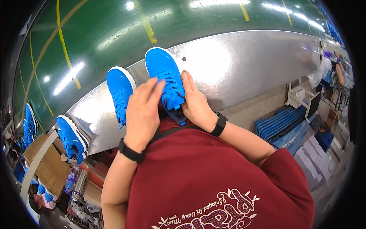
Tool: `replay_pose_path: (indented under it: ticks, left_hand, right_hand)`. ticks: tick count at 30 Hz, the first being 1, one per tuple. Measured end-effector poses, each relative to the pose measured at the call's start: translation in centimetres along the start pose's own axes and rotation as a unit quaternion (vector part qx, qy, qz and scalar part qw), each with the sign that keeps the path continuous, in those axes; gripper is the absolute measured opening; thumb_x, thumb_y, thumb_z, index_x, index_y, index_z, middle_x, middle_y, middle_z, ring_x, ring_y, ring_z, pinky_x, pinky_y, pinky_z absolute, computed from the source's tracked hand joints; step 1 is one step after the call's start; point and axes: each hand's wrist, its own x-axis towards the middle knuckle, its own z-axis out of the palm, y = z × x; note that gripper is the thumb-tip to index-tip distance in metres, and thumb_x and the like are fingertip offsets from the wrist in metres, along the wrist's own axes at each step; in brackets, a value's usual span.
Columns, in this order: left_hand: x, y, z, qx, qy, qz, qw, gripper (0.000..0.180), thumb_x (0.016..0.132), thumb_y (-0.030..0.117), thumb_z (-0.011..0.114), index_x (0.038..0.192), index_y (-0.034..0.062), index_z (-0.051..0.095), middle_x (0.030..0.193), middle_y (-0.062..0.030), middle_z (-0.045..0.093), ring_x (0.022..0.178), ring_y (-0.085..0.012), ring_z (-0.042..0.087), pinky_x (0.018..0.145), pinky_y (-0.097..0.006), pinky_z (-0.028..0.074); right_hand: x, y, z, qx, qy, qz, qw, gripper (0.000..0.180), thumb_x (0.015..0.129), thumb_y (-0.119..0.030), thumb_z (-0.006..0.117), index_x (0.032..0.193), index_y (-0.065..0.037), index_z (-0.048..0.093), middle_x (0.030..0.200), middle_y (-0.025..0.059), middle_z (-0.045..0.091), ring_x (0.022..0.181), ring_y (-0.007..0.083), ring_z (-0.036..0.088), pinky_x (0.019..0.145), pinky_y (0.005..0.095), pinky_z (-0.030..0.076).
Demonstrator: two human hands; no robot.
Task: Organizing and checking blue sneakers on a conveyor belt in a shoe manufacturing facility.
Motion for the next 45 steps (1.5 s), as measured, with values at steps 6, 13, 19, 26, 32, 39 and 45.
replay_pose_path:
  ticks: [6, 13, 19, 26, 32, 39, 45]
  left_hand:
    - [-1.1, -0.1, 1.1, -0.111, 0.035, -0.094, 0.989, 0.042, 0.083, -0.008, 0.049, 0.125, -0.0011, 0.051, 0.13, -0.017, 0.051, 0.118, -0.0345, 0.051, 0.098, -0.039, 0.042]
    - [-1.6, 0.3, 2.3, -0.017, 0.022, -0.021, 0.999, 0.039, 0.084, -0.005, 0.052, 0.123, -0.0014, 0.053, 0.13, -0.0197, 0.051, 0.112, -0.0343, 0.055, 0.093, -0.037, 0.045]
    - [-2.5, -0.2, 2.0, -0.072, 0.057, -0.075, 0.993, 0.029, 0.084, -0.001, 0.056, 0.112, 0.0009, 0.062, 0.122, -0.0171, 0.058, 0.108, -0.0349, 0.058, 0.091, -0.039, 0.047]
    - [-3.1, 1.0, 1.1, -0.1, 0.022, -0.142, 0.985, 0.066, 0.078, 0.021, 0.072, 0.132, -0.0036, 0.042, 0.121, -0.0238, 0.057, 0.112, -0.0336, 0.056, 0.092, -0.038, 0.047]
    - [-1.8, -0.4, 3.8, -0.196, -0.065, -0.199, 0.958, 0.099, 0.075, 0.022, 0.077, 0.142, -0.0074, 0.011, 0.11, -0.0268, 0.061, 0.09, -0.0357, 0.066, 0.075, -0.038, 0.054]
    - [-1.9, -1.4, 6.3, -0.148, -0.005, -0.121, 0.982, 0.103, 0.074, 0.014, 0.075, 0.143, -0.0078, 0.003, 0.091, -0.0267, 0.063, 0.083, -0.0405, 0.064, 0.07, -0.041, 0.051]
    - [-1.5, -1.4, 6.7, -0.117, -0.037, -0.122, 0.985, 0.108, 0.072, 0.012, 0.076, 0.144, -0.0045, -0.002, 0.105, -0.0277, 0.059, 0.092, -0.041, 0.062, 0.076, -0.042, 0.052]
  right_hand:
    - [-0.2, 0.0, -0.1, -0.008, -0.016, 0.028, 0.999, 0.074, 0.078, 0.006, 0.052, 0.142, 0.005, 0.017, 0.14, 0.0322, 0.031, 0.12, 0.0476, 0.043, 0.098, 0.0463, 0.041]
    - [-0.2, 0.5, 0.4, 0.003, -0.012, -0.025, 1.0, 0.074, 0.077, 0.005, 0.053, 0.141, 0.006, 0.015, 0.137, 0.0398, 0.027, 0.106, 0.0525, 0.05, 0.09, 0.0503, 0.045]
    - [-0.3, 0.4, 0.2, 0.012, -0.029, 0.012, 0.999, 0.072, 0.077, 0.005, 0.054, 0.141, 0.006, 0.02, 0.136, 0.029, 0.038, 0.119, 0.0447, 0.046, 0.098, 0.0429, 0.042]
    - [0.9, -1.6, -4.4, 0.102, -0.028, -0.065, 0.992, 0.045, 0.083, -0.007, 0.057, 0.127, 0.0, 0.05, 0.107, 0.0203, 0.063, 0.103, 0.0329, 0.059, 0.086, 0.0363, 0.048]
    - [1.7, -2.4, -2.4, -0.123, 0.057, -0.237, 0.962, 0.029, 0.083, -0.003, 0.058, 0.112, -0.005, 0.06, 0.081, 0.0114, 0.066, 0.086, 0.0261, 0.061, 0.071, 0.0357, 0.052]
    - [3.1, -4.2, -4.1, -0.207, -0.035, -0.23, 0.95, 0.035, 0.071, -0.002, 0.06, 0.106, 0.0, 0.057, 0.07, 0.014, 0.061, 0.077, 0.03, 0.062, 0.067, 0.0382, 0.052]
    - [5.8, -4.1, -5.2, -0.161, -0.152, -0.203, 0.954, 0.043, 0.075, -0.006, 0.068, 0.113, 0.002, 0.051, 0.073, 0.0193, 0.062, 0.078, 0.0361, 0.064, 0.066, 0.0442, 0.05]
